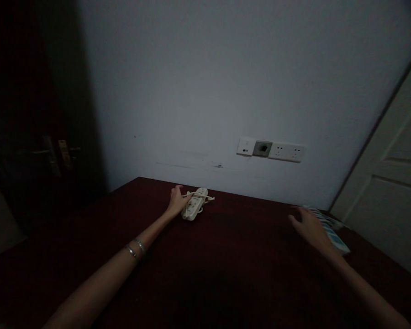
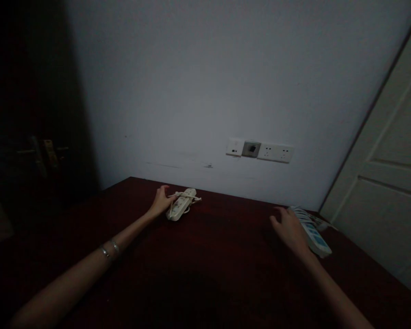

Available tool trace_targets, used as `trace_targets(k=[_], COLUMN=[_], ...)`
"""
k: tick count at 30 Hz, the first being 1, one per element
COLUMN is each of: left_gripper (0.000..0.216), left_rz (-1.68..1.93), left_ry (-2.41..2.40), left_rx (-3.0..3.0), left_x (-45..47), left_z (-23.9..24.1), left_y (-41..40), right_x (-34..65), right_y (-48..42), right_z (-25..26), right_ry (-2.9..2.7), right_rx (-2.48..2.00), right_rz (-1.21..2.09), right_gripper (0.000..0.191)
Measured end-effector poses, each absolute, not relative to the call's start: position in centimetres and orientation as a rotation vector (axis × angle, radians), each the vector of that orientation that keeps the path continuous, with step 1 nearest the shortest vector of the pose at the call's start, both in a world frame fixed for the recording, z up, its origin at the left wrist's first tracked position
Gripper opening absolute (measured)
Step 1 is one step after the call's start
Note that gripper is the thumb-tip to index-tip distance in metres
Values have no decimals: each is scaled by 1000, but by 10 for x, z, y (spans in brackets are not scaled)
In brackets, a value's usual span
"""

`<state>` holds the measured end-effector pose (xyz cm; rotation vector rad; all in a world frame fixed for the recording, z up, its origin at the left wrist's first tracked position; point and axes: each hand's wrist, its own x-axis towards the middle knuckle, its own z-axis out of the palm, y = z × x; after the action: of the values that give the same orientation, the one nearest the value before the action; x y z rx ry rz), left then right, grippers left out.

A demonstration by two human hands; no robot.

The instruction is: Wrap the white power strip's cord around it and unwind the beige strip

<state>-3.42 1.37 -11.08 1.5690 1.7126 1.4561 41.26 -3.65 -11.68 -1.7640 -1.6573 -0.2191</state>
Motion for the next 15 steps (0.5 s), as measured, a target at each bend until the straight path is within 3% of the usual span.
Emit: trace_targets(k=[5,8,12,15], left_gripper=[79,83,65,49], left_rz=[1245,1224,1270,1328], left_ry=[1657,1623,1580,1539], left_rx=[1240,1151,1076,1050], left_x=[-48,-42,-32,-26], left_z=[-123,-131,-136,-136], left_y=[49,56,57,55], right_x=[293,227,165,139], right_y=[-17,-3,18,29], right_z=[-104,-110,-126,-135], right_ry=[-1667,-1404,-1278,-1181], right_rx=[-1510,-1401,-1345,-1288], right_rz=[519,1010,1199,1325], right_gripper=[45,65,83,86])
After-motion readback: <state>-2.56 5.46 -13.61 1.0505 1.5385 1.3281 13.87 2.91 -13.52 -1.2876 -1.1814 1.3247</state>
